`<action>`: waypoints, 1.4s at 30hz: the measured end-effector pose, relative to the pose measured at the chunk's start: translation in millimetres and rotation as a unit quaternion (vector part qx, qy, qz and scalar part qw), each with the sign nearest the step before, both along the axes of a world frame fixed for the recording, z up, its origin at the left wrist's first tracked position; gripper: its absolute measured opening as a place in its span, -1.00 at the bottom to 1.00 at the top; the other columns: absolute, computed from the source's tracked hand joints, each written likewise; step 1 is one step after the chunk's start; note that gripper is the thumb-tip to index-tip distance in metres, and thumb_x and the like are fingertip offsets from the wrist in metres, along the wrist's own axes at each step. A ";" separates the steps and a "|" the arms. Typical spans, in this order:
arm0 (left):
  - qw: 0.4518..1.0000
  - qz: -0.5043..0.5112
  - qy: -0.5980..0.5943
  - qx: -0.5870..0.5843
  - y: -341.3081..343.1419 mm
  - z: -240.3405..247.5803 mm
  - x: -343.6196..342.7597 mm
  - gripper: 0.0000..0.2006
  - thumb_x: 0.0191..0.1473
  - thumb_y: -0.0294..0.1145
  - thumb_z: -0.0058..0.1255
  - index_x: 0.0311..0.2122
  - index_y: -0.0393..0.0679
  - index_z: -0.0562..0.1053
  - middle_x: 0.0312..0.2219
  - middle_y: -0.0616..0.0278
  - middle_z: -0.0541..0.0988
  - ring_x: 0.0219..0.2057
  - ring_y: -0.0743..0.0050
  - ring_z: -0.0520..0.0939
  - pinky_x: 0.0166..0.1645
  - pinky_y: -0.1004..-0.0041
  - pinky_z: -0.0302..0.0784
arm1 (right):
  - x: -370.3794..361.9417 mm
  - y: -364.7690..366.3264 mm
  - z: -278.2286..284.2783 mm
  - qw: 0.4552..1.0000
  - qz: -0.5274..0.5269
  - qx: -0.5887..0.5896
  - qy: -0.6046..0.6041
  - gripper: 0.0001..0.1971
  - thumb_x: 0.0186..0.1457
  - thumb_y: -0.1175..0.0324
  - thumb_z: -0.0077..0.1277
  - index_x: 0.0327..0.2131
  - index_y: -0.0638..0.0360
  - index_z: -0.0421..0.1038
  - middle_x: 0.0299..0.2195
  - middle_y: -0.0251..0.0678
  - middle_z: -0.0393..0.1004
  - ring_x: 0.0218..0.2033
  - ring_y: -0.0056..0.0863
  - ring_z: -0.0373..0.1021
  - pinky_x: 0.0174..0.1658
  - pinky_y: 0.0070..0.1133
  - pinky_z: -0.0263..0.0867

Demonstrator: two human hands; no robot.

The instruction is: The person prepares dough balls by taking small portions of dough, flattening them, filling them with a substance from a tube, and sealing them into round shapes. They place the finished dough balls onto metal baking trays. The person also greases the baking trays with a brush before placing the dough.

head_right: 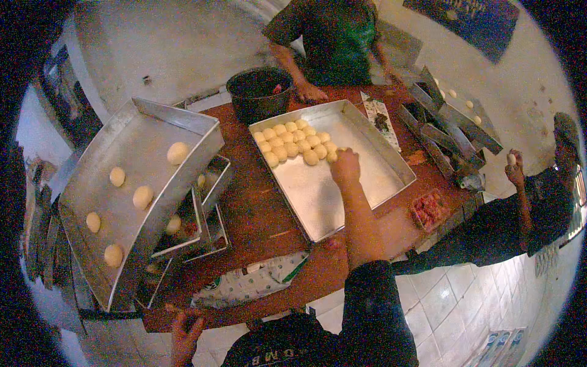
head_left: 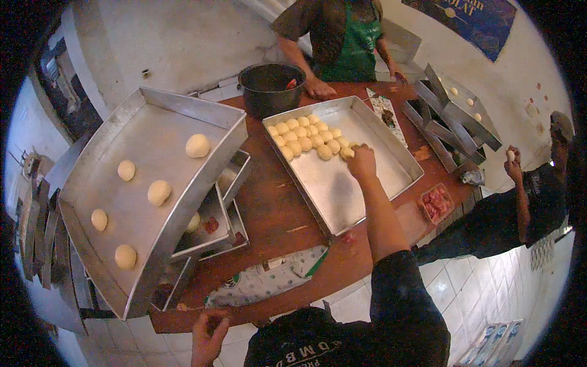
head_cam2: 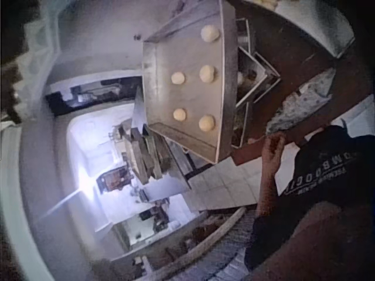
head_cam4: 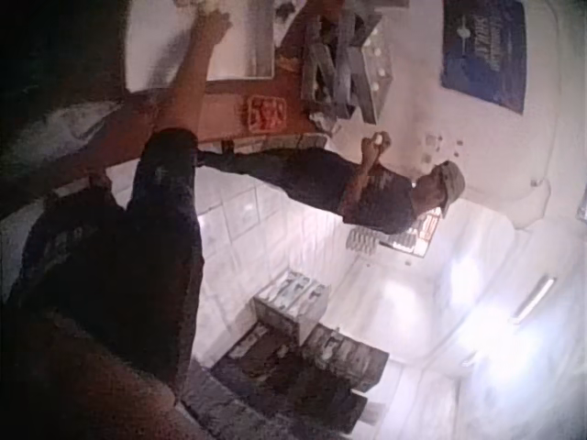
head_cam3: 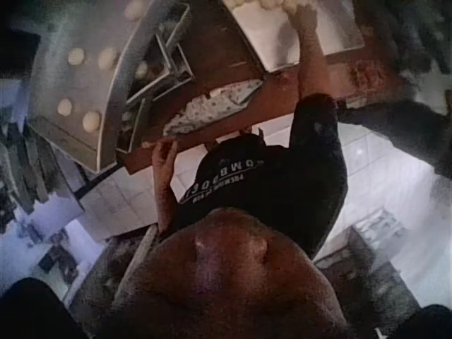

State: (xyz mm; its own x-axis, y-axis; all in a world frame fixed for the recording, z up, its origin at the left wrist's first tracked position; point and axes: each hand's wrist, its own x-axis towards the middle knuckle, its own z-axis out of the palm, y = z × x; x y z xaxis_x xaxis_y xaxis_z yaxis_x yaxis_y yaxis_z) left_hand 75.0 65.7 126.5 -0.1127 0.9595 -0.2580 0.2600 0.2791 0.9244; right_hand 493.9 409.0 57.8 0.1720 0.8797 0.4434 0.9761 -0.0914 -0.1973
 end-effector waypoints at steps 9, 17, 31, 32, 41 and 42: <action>1.000 0.003 0.019 -0.004 13.2 6.6 15.7 -0.87 0.02 -0.51 -0.05 -0.28 -0.26 0.39 -0.39 0.24 0.50 -0.32 0.56 0.47 -0.20 0.55 0.36 | 2.6 -34.0 61.5 0.985 0.120 0.104 0.066 -0.71 -0.18 0.48 -0.02 -0.26 0.22 0.34 -0.42 -0.05 0.39 -0.39 -0.13 0.37 -0.29 -0.33 0.31; 0.925 -0.068 0.186 0.324 50.7 31.8 61.2 -0.58 -0.07 -0.47 0.05 -0.03 -0.15 0.33 -0.04 0.04 0.31 -0.08 0.17 0.42 0.01 0.33 0.29 | -146.4 -191.3 170.6 0.833 0.466 -0.174 0.243 -0.58 -0.19 0.54 0.07 -0.17 0.18 0.22 -0.40 -0.30 0.41 -0.42 -0.53 0.35 -0.34 -0.59 0.28; 0.971 0.225 -0.080 0.013 -66.5 -41.9 -68.1 -0.68 0.10 -0.38 -0.14 -0.03 -0.23 0.26 -0.31 0.20 0.46 -0.31 0.47 0.51 -0.24 0.57 0.40 | -301.2 -215.0 -1.5 0.799 0.532 -0.281 -0.029 -0.45 -0.19 0.01 0.14 -0.22 0.27 0.35 -0.29 -0.03 0.43 -0.23 -0.08 0.36 -0.13 -0.35 0.27; 0.972 0.217 -0.084 0.025 -67.7 -57.3 -71.6 -0.65 0.11 -0.38 -0.14 0.00 -0.20 0.23 -0.30 0.17 0.47 -0.33 0.42 0.51 -0.23 0.54 0.41 | -303.5 -215.1 -1.4 0.775 0.505 -0.379 -0.033 -0.46 -0.19 0.03 0.14 -0.23 0.27 0.36 -0.31 -0.04 0.44 -0.23 -0.09 0.36 -0.12 -0.35 0.27; 0.973 0.205 -0.061 0.085 9.7 -63.6 -16.7 -0.75 0.00 -0.47 -0.03 -0.16 -0.24 0.39 -0.29 0.19 0.46 -0.29 0.52 0.47 -0.22 0.52 0.39 | -258.4 -203.6 -1.7 0.589 0.587 -0.439 0.339 -0.60 -0.03 0.31 0.07 -0.10 0.24 0.31 -0.32 -0.25 0.45 -0.29 -0.55 0.35 -0.20 -0.59 0.26; 0.971 0.214 -0.052 0.094 16.9 -65.4 -3.9 -0.75 0.00 -0.47 -0.03 -0.16 -0.25 0.39 -0.29 0.20 0.47 -0.31 0.53 0.48 -0.24 0.53 0.40 | -260.7 -205.0 5.9 0.596 0.571 -0.458 0.330 -0.60 -0.02 0.30 0.07 -0.10 0.25 0.30 -0.30 -0.25 0.45 -0.28 -0.55 0.35 -0.19 -0.58 0.26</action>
State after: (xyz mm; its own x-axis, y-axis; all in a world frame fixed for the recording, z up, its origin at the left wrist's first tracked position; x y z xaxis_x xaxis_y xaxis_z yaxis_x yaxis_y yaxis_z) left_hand 71.1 82.6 61.1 -0.4942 0.8618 -0.1144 0.0598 0.1650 0.9845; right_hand 233.2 203.9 63.7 -0.8996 0.4117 -0.1460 0.2427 0.1933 -0.9506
